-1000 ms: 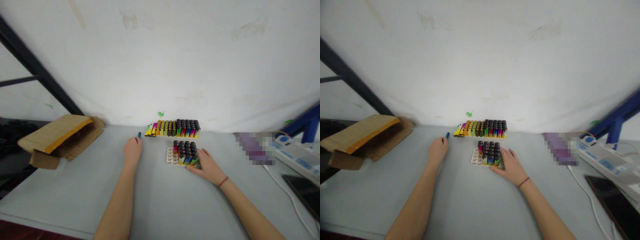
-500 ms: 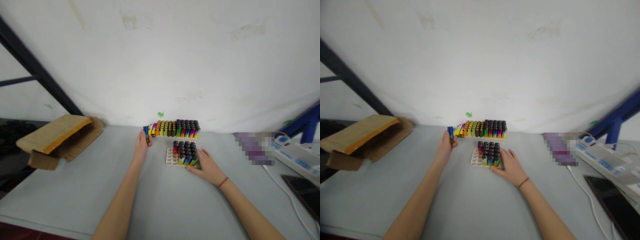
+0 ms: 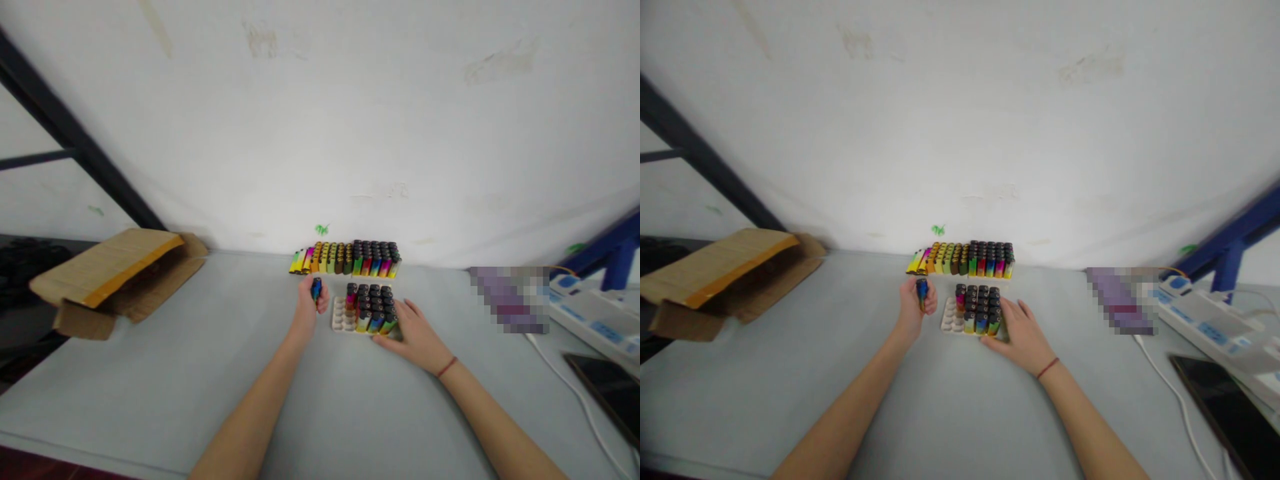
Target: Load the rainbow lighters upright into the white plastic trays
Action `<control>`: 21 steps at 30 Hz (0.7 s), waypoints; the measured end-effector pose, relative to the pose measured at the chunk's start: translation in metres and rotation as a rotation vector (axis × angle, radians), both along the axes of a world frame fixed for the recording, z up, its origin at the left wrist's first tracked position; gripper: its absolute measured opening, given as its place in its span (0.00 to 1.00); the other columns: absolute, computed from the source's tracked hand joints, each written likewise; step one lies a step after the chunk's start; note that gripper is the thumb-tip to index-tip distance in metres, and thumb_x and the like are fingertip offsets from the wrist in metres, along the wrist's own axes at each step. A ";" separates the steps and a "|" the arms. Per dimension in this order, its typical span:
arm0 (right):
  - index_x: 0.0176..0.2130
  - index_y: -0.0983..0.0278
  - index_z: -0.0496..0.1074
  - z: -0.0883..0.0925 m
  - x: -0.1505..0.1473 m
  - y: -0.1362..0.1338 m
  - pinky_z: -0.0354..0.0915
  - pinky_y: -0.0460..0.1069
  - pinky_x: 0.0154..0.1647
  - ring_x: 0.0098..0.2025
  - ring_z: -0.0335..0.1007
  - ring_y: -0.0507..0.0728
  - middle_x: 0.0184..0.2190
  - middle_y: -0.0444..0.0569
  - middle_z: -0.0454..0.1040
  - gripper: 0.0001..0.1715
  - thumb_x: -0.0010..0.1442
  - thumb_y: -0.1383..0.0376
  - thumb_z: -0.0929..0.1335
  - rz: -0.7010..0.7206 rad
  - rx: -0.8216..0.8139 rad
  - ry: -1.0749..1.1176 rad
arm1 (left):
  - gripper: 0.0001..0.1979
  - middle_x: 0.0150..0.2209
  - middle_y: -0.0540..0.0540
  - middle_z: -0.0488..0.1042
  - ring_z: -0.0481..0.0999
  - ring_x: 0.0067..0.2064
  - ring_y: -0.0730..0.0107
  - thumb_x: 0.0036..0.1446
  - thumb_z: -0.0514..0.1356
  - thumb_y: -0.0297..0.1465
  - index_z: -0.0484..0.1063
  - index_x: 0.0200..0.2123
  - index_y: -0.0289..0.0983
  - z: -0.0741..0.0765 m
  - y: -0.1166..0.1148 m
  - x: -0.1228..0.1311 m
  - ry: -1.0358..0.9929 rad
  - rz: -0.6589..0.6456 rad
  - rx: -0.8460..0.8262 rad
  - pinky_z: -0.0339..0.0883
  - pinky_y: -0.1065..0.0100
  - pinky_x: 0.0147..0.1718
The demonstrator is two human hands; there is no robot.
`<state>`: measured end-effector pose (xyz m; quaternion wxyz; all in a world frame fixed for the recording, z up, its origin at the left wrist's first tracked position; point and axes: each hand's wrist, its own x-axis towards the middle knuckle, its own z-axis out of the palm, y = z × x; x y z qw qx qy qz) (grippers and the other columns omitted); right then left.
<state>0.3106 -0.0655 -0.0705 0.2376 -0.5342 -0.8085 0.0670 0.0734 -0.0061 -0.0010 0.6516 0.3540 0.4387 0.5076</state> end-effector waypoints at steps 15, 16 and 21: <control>0.63 0.69 0.62 0.000 0.000 -0.001 0.54 0.71 0.67 0.62 0.67 0.70 0.59 0.68 0.70 0.45 0.59 0.44 0.68 -0.006 -0.011 -0.018 | 0.28 0.13 0.55 0.45 0.42 0.14 0.80 0.60 0.47 0.48 0.54 0.13 0.39 -0.012 -0.002 0.004 0.106 -0.042 -0.044 0.38 0.75 0.14; 0.63 0.69 0.62 0.000 0.000 -0.001 0.54 0.71 0.66 0.62 0.67 0.71 0.59 0.68 0.70 0.45 0.59 0.44 0.68 -0.008 -0.008 -0.018 | 0.27 0.13 0.55 0.45 0.42 0.14 0.80 0.61 0.47 0.47 0.54 0.13 0.39 -0.011 -0.002 0.003 0.124 -0.018 -0.043 0.38 0.75 0.14; 0.64 0.68 0.62 -0.001 0.000 0.000 0.54 0.71 0.66 0.61 0.67 0.70 0.59 0.67 0.71 0.45 0.59 0.43 0.68 -0.012 0.008 -0.014 | 0.26 0.13 0.56 0.46 0.43 0.15 0.80 0.60 0.48 0.46 0.54 0.14 0.39 -0.010 0.000 0.000 0.139 0.063 -0.063 0.39 0.76 0.14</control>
